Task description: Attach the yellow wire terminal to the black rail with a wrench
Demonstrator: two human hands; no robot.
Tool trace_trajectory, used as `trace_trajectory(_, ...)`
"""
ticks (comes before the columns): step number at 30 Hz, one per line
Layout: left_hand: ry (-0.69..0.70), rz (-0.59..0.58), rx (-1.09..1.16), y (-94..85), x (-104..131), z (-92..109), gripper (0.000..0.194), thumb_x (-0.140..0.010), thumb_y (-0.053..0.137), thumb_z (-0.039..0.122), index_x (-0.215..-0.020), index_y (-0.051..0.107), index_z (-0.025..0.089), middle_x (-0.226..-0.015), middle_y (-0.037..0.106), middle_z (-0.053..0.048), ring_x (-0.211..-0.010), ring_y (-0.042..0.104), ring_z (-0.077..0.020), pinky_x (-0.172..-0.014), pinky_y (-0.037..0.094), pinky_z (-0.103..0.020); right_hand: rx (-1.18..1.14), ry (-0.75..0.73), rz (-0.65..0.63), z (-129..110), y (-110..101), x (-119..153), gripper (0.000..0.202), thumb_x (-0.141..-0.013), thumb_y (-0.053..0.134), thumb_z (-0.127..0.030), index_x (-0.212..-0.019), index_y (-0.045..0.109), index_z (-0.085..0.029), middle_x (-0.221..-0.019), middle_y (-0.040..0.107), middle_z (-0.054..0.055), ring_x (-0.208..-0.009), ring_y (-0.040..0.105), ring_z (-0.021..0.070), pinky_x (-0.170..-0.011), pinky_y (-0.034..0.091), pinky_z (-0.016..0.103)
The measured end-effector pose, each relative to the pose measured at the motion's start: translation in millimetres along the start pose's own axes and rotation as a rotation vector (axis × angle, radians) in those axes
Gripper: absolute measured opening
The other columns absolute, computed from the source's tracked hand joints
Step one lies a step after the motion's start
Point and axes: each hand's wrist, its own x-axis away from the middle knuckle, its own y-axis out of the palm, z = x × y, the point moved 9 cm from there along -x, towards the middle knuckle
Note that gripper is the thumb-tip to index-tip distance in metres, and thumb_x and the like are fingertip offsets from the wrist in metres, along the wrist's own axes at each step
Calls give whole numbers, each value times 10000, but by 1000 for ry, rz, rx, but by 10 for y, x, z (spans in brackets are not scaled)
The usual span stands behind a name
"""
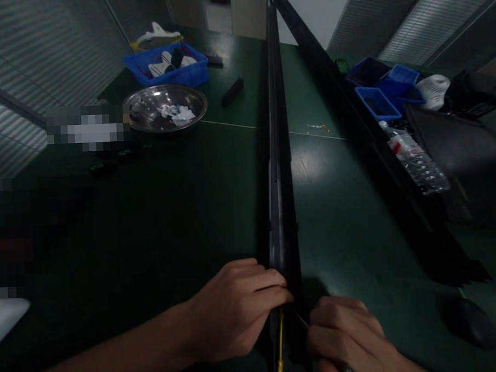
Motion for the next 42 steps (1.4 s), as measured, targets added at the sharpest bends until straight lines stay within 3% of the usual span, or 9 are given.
trace_trajectory(8, -5, -2, -3, -8, -13, 9, 329, -951, 426, 64, -1210, 617, 131, -1100, 709, -82, -860, 665, -206, -718, 503, -382, -106, 52, 50, 41, -47, 40, 310, -1102, 452, -316, -897, 630, -167, -655, 687, -2, -566, 684, 100, -613, 565, 221)
trace_trajectory(15, -4, 0, -2, -22, -13, 6, 350, -951, 412, 59, -1232, 607, 131, -1086, 712, -90, -847, 669, -209, -706, 510, -374, -78, 61, 179, 29, -100, 69, 358, -1097, 473, -353, -830, 631, -176, -587, 639, -27, -502, 641, 88, -581, 550, 214)
trace_trajectory(20, 1, 3, -20, -20, -17, 6, 329, -955, 424, 72, -1218, 611, 131, -1075, 714, -87, -833, 665, -208, -705, 508, -369, -84, 76, 106, 22, -77, 76, 289, -1081, 521, -337, -878, 655, -182, -623, 676, -23, -543, 665, 93, -608, 555, 223)
trace_trajectory(27, 4, 0, -19, -8, -8, 12, 321, -960, 426, 77, -1210, 620, 128, -1076, 706, -84, -835, 661, -211, -701, 513, -387, -117, 56, 162, 21, -62, 92, 305, -1077, 527, -322, -848, 653, -165, -611, 649, -19, -508, 622, 93, -540, 512, 225)
trace_trajectory(42, 0, -9, -24, -7, -15, 11, 316, -952, 428, 68, -1191, 620, 145, -1086, 705, -76, -842, 660, -204, -705, 485, -365, -70, 3, 74, -1, -7, 48, 344, -1081, 483, -307, -813, 657, -180, -620, 610, -27, -493, 570, 81, -519, 488, 212)
